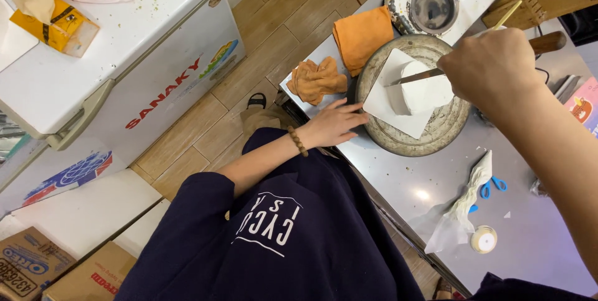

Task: Applying and smoothing icing onto a heart-shaped cake using a piping bag and a spatula.

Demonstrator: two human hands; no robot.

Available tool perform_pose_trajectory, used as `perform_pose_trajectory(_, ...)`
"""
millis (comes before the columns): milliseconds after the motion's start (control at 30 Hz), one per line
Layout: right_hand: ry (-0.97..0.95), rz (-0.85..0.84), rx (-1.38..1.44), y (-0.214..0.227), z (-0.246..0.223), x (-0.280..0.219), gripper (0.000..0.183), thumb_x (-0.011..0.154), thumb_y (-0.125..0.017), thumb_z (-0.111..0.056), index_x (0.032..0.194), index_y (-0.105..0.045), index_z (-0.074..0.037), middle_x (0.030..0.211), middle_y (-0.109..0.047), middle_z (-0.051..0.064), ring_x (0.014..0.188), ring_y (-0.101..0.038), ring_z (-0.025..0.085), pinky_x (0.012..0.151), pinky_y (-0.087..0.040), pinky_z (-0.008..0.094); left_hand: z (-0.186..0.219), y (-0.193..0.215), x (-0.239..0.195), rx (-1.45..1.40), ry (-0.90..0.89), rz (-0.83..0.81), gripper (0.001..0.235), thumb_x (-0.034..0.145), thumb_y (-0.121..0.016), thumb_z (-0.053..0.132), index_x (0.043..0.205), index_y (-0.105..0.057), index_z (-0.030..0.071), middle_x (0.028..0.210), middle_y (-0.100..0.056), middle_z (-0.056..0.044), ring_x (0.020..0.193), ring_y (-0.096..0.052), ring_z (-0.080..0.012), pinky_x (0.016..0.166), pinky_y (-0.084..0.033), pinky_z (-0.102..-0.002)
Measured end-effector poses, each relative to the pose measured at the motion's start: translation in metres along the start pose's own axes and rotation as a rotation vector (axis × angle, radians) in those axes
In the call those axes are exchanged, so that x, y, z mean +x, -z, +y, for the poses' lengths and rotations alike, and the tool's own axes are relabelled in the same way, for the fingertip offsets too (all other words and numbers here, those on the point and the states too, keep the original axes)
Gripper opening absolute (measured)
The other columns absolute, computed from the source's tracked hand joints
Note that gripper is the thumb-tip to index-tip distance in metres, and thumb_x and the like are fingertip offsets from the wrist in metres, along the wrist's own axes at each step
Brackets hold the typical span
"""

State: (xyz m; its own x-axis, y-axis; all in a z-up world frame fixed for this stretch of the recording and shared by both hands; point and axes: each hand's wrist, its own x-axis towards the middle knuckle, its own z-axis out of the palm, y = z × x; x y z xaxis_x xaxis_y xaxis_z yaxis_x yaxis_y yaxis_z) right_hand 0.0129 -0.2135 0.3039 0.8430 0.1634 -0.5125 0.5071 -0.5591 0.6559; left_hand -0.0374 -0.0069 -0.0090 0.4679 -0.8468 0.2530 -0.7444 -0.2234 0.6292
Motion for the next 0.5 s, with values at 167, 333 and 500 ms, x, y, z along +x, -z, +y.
perform_pose_trajectory(167,-0.01,0.036,0.005,-0.006,-0.002,-0.005,0.017,0.09,-0.068,-0.018,0.084,-0.08,-0.028,0.081,-0.077,-0.001,0.079,-0.077,0.02,0.057,-0.057,0.031,-0.009,0.008,0.002,0.06,0.008,0.026,0.044,0.095,-0.068,0.029,0.135,-0.061,0.011,0.15,-0.055,-0.003,0.148,-0.037,-0.0262,0.12,-0.028,-0.054)
perform_pose_trajectory(333,-0.011,0.003,0.03,-0.002,-0.004,-0.017,0.017,0.09,-0.067,-0.018,0.087,-0.079,-0.03,0.085,-0.078,-0.002,0.086,-0.077,0.02,0.057,-0.059,0.032,-0.006,0.013,0.004,0.09,-0.036,0.109,0.039,0.093,-0.071,0.029,0.127,-0.065,0.01,0.154,-0.05,-0.01,0.15,-0.035,-0.0298,0.119,-0.032,-0.052)
perform_pose_trajectory(500,0.067,-0.091,-0.012,0.007,-0.014,-0.035,0.02,0.094,-0.064,-0.018,0.09,-0.079,-0.031,0.088,-0.076,-0.005,0.093,-0.076,0.015,0.064,-0.059,0.029,0.001,0.003,0.007,0.072,-0.087,0.046,0.039,0.09,-0.075,0.028,0.123,-0.064,0.01,0.158,-0.044,-0.01,0.151,-0.034,-0.0305,0.12,-0.034,-0.052)
